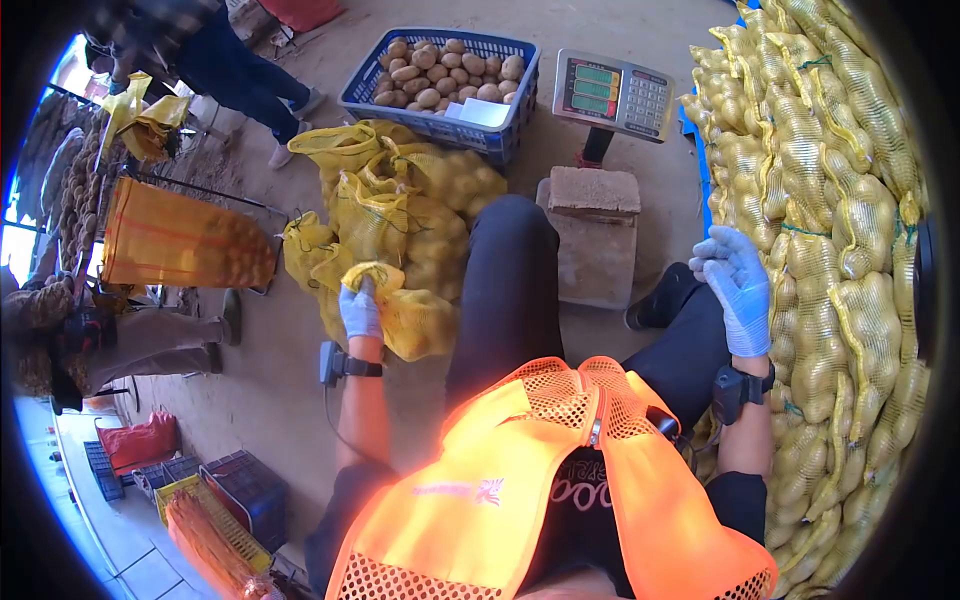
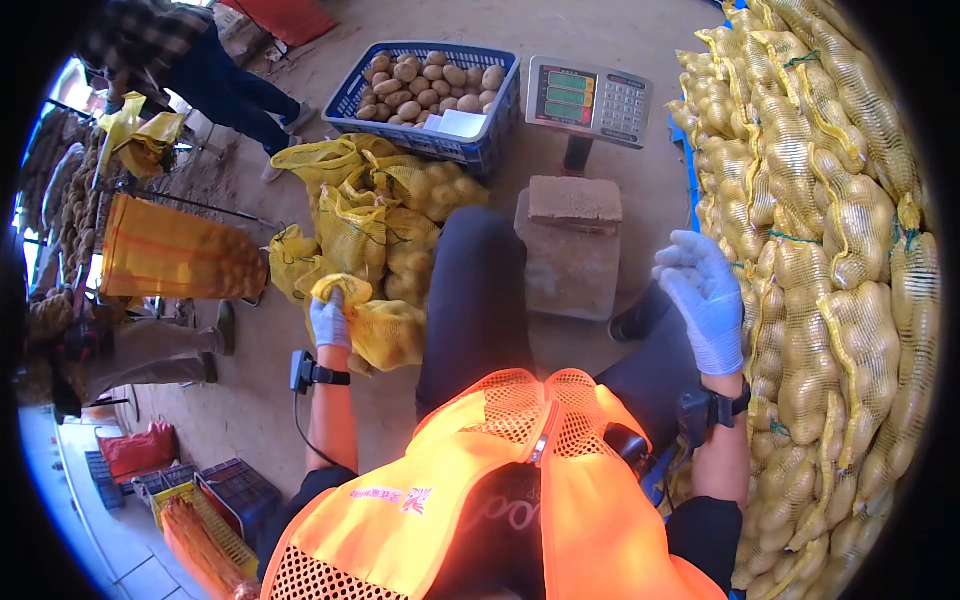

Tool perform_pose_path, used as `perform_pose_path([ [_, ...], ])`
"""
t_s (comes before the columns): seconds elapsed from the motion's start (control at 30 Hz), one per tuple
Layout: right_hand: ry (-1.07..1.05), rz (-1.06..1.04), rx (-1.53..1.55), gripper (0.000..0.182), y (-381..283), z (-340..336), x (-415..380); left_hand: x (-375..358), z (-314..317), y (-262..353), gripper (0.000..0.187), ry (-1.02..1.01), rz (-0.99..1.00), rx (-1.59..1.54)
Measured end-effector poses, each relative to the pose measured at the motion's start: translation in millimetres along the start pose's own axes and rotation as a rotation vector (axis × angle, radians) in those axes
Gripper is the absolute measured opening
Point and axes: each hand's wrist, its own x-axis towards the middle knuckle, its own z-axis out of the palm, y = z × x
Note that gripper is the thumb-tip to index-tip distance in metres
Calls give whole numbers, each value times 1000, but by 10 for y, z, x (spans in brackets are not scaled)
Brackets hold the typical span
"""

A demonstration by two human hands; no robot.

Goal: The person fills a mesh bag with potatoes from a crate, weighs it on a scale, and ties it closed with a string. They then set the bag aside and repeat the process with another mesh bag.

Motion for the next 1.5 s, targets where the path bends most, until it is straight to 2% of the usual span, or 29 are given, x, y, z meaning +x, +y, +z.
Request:
perform_pose_path([
  [0.1, -58, -14, 31, 38, 53, 69, 25, -120, 346, 795, 18, -20, 215, -28],
  [0.17, -114, -51, 36, 39, 138, 156, 13, -226, 591, 1287, 20, -89, 525, -155],
  [0.23, -180, -27, 75, 41, 198, 236, -13, -518, 801, 1888, 29, -210, 682, -171],
  [0.3, -243, -36, 35, 45, 337, 273, -3, -822, 1099, 2328, 34, -271, 782, -372],
  [0.37, -272, 34, 77, 47, 334, 339, -19, -1077, 1420, 2691, 32, -131, 859, -442],
  [0.43, -267, -24, 79, 53, 549, 417, 48, -1096, 1526, 2879, 35, -249, 866, -509],
  [0.5, -306, 224, 392, 61, 734, 511, 97, -1211, 1761, 3013, 39, -399, 842, -524],
  [0.53, -294, 223, 398, 61, 831, 567, 116, -1231, 1914, 3018, 38, -363, 829, -511],
  [0.57, -300, 366, 513, 66, 928, 623, 148, -1230, 2054, 3024, 36, -327, 816, -499],
  [0.6, -307, 508, 628, 73, 1019, 673, 189, -1192, 2155, 2988, 35, -392, 780, -485],
  [0.63, -297, 507, 628, 73, 1102, 718, 254, -1130, 2253, 2899, 34, -454, 742, -473],
  [0.7, -287, 801, 948, 86, 1272, 776, 397, -976, 2495, 2602, 30, -527, 559, -619],
  [0.73, -277, 759, 1089, 84, 1376, 785, 441, -926, 2611, 2398, 28, -534, 513, -590],
  [0.77, -261, 760, 1090, 84, 1461, 793, 479, -909, 2729, 2179, 25, -543, 388, -574],
  [0.83, 29, 674, 1409, 72, 1627, 814, 542, -976, 2993, 1756, 21, -485, 291, -474],
  [0.87, 43, 681, 1410, 72, 1727, 763, 538, -892, 3076, 1493, 20, -574, 255, -449],
  [0.97, 170, 891, 1194, 61, 2045, 492, 632, -717, 3417, 902, 22, -644, 152, -248],
  [1.0, 269, 845, 1239, 61, 2297, 496, 699, -663, 3546, 727, 17, -700, 193, -258],
  [1.03, 272, 852, 1238, 61, 2608, 449, 745, -615, 3679, 576, 11, -728, 147, -286],
  [1.1, 96, 534, 963, 71, 3075, 304, 832, -507, 3889, 268, 9, -796, 185, -158],
  [1.13, 100, 540, 966, 71, 2882, 286, 833, -340, 3973, 10, 11, -803, 181, 19],
  [1.17, 181, 636, 957, 78, 2394, 263, 814, -190, 4030, -277, 13, -809, 176, 197],
  [1.2, 262, 732, 945, 85, 2134, 241, 815, -123, 4053, -491, 17, -874, 135, 96],
  [1.23, 270, 736, 949, 85, 2240, 221, 857, -65, 4067, -502, 17, -878, 128, 100],
  [1.3, 110, 800, 726, 97, 2477, 196, 946, 121, 4074, -441, 19, -1029, 144, 55],
  [1.33, 116, 814, 730, 97, 2557, 209, 918, 164, 4074, -423, 22, -1080, 81, 43],
  [1.43, 204, 852, 691, 98, 2632, 355, 940, 235, 4036, -422, 20, -1154, 67, 140],
  [1.47, 201, 855, 688, 98, 2582, 369, 972, 219, 4012, -341, 29, -1161, 48, 198],
  [1.5, 259, 881, 626, 91, 2530, 361, 992, 227, 4003, -287, 29, -1157, 45, 196],
])
